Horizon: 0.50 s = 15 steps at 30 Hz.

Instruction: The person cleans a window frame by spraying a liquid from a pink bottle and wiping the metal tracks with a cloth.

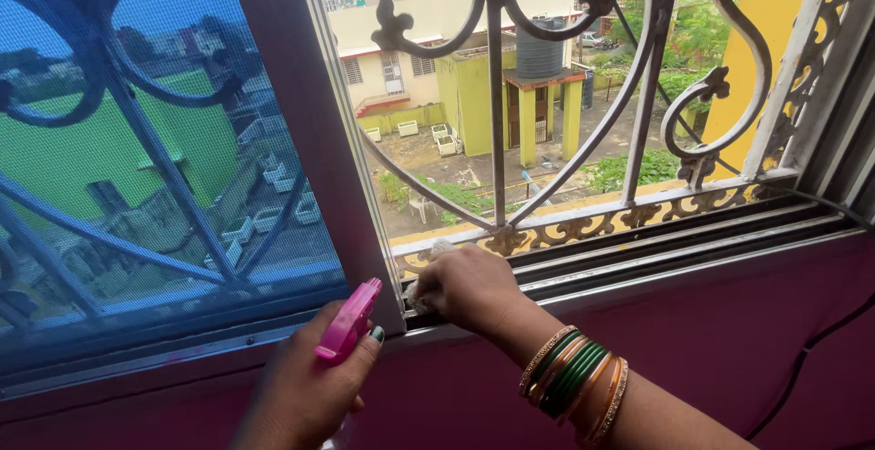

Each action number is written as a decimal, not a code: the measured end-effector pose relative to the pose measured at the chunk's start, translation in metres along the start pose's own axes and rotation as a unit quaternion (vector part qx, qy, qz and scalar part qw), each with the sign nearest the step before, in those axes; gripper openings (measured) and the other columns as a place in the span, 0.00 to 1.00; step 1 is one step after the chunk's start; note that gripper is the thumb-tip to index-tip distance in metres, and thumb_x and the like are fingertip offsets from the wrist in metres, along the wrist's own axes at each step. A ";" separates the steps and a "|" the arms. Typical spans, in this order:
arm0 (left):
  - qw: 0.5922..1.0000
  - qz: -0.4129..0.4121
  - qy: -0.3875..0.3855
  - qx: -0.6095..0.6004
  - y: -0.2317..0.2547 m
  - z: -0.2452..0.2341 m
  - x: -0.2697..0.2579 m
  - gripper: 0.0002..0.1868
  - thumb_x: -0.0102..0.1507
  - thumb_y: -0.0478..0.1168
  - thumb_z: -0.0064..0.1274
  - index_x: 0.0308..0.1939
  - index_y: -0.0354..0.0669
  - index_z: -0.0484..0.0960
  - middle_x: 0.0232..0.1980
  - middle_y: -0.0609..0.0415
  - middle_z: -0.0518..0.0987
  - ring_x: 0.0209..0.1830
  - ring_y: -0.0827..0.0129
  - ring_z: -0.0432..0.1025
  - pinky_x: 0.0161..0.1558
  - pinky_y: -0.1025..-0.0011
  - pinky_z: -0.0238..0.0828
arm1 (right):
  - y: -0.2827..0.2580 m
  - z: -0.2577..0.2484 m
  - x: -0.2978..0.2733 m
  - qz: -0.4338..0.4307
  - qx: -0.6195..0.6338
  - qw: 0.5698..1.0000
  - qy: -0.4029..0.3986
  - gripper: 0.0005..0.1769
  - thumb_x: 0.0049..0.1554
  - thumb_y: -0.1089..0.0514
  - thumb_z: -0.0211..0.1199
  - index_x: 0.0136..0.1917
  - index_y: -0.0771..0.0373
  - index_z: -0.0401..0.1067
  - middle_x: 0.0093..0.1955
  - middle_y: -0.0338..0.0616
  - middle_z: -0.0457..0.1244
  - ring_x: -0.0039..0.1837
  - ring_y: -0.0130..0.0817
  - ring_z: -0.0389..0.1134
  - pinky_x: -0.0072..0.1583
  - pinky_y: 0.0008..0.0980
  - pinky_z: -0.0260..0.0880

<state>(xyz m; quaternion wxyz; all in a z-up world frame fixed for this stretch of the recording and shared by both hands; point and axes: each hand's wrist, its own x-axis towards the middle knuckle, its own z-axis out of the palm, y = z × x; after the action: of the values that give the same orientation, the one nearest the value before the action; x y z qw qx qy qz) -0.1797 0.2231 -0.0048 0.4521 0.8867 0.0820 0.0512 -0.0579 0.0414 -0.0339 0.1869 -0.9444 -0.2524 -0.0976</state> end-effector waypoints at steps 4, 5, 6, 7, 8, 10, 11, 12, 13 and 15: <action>1.000 0.012 -0.008 0.026 0.008 0.016 -0.001 0.22 0.61 0.48 0.59 0.58 0.51 0.80 0.32 0.48 0.84 0.19 0.64 0.78 0.25 0.64 0.77 | -0.008 0.024 -0.006 -0.013 0.084 0.993 0.077 0.10 0.55 0.47 0.66 0.50 0.46 0.80 0.49 0.42 0.69 0.54 0.46 0.71 0.55 0.46 0.70; 0.999 0.014 -0.011 0.038 0.012 0.019 0.001 0.20 0.61 0.49 0.59 0.56 0.48 0.80 0.31 0.48 0.84 0.19 0.64 0.79 0.25 0.64 0.77 | -0.005 0.027 -0.005 -0.009 0.096 0.990 0.099 0.12 0.56 0.46 0.65 0.52 0.47 0.79 0.49 0.45 0.68 0.53 0.48 0.71 0.54 0.47 0.70; 0.998 0.017 -0.014 0.051 0.015 0.023 0.001 0.19 0.62 0.49 0.59 0.53 0.46 0.81 0.30 0.49 0.85 0.20 0.65 0.80 0.26 0.64 0.78 | 0.001 0.029 -0.008 -0.021 0.088 0.991 0.102 0.12 0.57 0.46 0.64 0.52 0.49 0.79 0.49 0.45 0.68 0.53 0.48 0.71 0.54 0.47 0.70; 0.999 0.014 -0.013 0.043 0.018 0.027 0.002 0.20 0.62 0.49 0.59 0.55 0.48 0.80 0.30 0.49 0.85 0.20 0.64 0.80 0.26 0.64 0.78 | 0.006 0.029 -0.008 -0.035 0.079 0.990 0.109 0.12 0.58 0.46 0.63 0.51 0.50 0.78 0.49 0.45 0.68 0.52 0.48 0.71 0.54 0.47 0.70; 0.999 0.011 -0.012 0.036 0.021 0.030 0.001 0.21 0.61 0.49 0.59 0.57 0.51 0.80 0.30 0.49 0.84 0.20 0.63 0.80 0.27 0.64 0.79 | 0.011 0.028 -0.009 -0.049 0.070 0.990 0.115 0.12 0.59 0.46 0.62 0.50 0.52 0.78 0.49 0.45 0.69 0.52 0.48 0.71 0.53 0.48 0.70; 0.999 0.013 -0.004 0.029 0.027 0.036 0.003 0.22 0.61 0.49 0.58 0.58 0.52 0.79 0.31 0.49 0.84 0.20 0.62 0.80 0.28 0.63 0.79 | 0.023 0.020 -0.008 -0.015 0.089 0.987 0.133 0.12 0.60 0.46 0.61 0.50 0.51 0.79 0.49 0.44 0.70 0.53 0.48 0.72 0.54 0.47 0.70; 0.999 0.015 0.001 0.028 0.028 0.039 0.002 0.21 0.61 0.49 0.58 0.57 0.50 0.79 0.31 0.48 0.85 0.21 0.62 0.80 0.28 0.63 0.80 | 0.029 0.018 -0.008 0.001 0.098 0.985 0.140 0.12 0.60 0.46 0.60 0.50 0.50 0.80 0.48 0.44 0.70 0.53 0.47 0.72 0.54 0.47 0.71; 0.999 0.018 0.007 0.027 0.030 0.042 0.003 0.20 0.62 0.49 0.58 0.55 0.49 0.79 0.31 0.48 0.85 0.21 0.63 0.80 0.29 0.63 0.80 | 0.034 0.017 -0.009 -0.042 0.149 0.976 0.151 0.12 0.60 0.47 0.60 0.52 0.50 0.79 0.49 0.43 0.70 0.53 0.46 0.72 0.55 0.45 0.71; 0.999 0.010 0.017 0.035 0.033 0.045 0.004 0.21 0.62 0.50 0.58 0.58 0.51 0.78 0.32 0.48 0.85 0.21 0.62 0.81 0.30 0.62 0.80 | 0.037 0.017 -0.009 -0.086 0.199 0.963 0.161 0.13 0.60 0.47 0.59 0.54 0.50 0.79 0.51 0.43 0.70 0.54 0.45 0.73 0.55 0.42 0.72; 0.998 -0.004 0.034 0.051 0.037 0.050 0.006 0.24 0.62 0.51 0.58 0.62 0.54 0.77 0.34 0.49 0.85 0.23 0.62 0.81 0.32 0.61 0.80 | 0.042 0.025 -0.015 -0.120 0.179 0.966 0.139 0.13 0.58 0.47 0.60 0.54 0.48 0.79 0.51 0.39 0.71 0.54 0.44 0.72 0.55 0.41 0.72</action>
<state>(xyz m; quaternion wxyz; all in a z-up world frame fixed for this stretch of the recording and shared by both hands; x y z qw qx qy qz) -0.1618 0.1632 -0.0037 0.4036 0.9059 0.1036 0.0756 -0.0472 0.0114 -0.0737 0.3735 -0.8351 -0.3489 -0.2032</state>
